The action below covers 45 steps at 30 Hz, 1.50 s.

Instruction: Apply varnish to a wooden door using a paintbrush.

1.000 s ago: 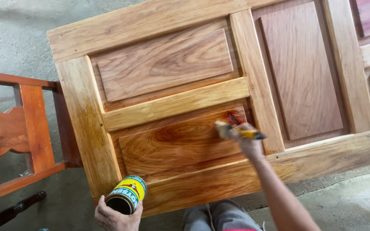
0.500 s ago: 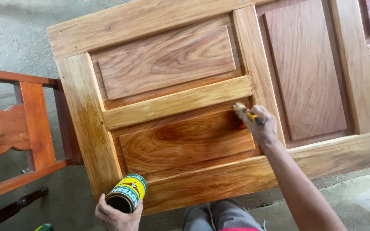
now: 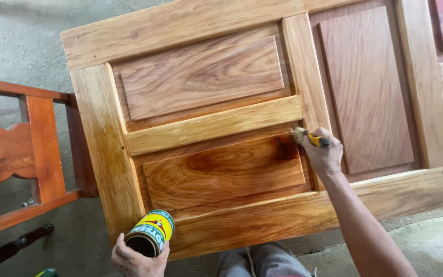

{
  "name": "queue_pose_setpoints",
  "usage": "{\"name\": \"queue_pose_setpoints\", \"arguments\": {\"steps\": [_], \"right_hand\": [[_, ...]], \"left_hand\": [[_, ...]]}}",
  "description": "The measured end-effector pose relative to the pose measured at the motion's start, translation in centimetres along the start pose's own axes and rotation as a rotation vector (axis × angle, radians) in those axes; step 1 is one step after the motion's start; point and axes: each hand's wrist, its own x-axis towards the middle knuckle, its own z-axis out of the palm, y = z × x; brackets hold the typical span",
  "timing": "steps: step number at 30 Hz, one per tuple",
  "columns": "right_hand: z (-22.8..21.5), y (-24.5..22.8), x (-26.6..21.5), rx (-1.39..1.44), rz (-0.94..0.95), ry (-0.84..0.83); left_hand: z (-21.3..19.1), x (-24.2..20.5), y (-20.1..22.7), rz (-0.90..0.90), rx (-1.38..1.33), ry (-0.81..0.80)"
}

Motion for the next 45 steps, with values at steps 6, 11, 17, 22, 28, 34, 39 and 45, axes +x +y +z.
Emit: {"name": "queue_pose_setpoints", "arguments": {"steps": [6, 11, 17, 22, 28, 34, 39, 45], "right_hand": [[0.1, 3.5, 0.1, 0.079, -0.147, -0.051], [-3.2, 6.2, -4.1, -0.025, -0.022, -0.281], [-5.6, 7.4, -3.3, -0.209, 0.155, -0.662], [-3.5, 2.1, 1.7, 0.094, 0.164, -0.664], [-1.8, -2.9, 4.2, -0.195, -0.263, -0.221], [7.0, 0.0, 4.1, -0.659, -0.458, -0.294], [7.7, -5.5, 6.0, -0.283, -0.720, -0.618], [2.8, -4.5, 10.4, -0.529, -0.402, -0.772]], "left_hand": [[-0.3, -0.1, 0.3, -0.041, -0.056, -0.019], [0.3, -0.1, -0.2, 0.007, -0.055, 0.019], [1.6, 0.3, -1.4, -0.014, -0.060, 0.009], [3.1, 0.8, -3.0, -0.014, -0.043, -0.006], [0.8, -0.1, -0.1, 0.035, -0.085, 0.107], [0.6, -0.1, 0.2, 0.047, -0.091, 0.126], [2.7, 0.4, -2.1, 0.015, -0.090, 0.064], [1.8, 0.0, -1.4, 0.030, -0.062, 0.079]]}}
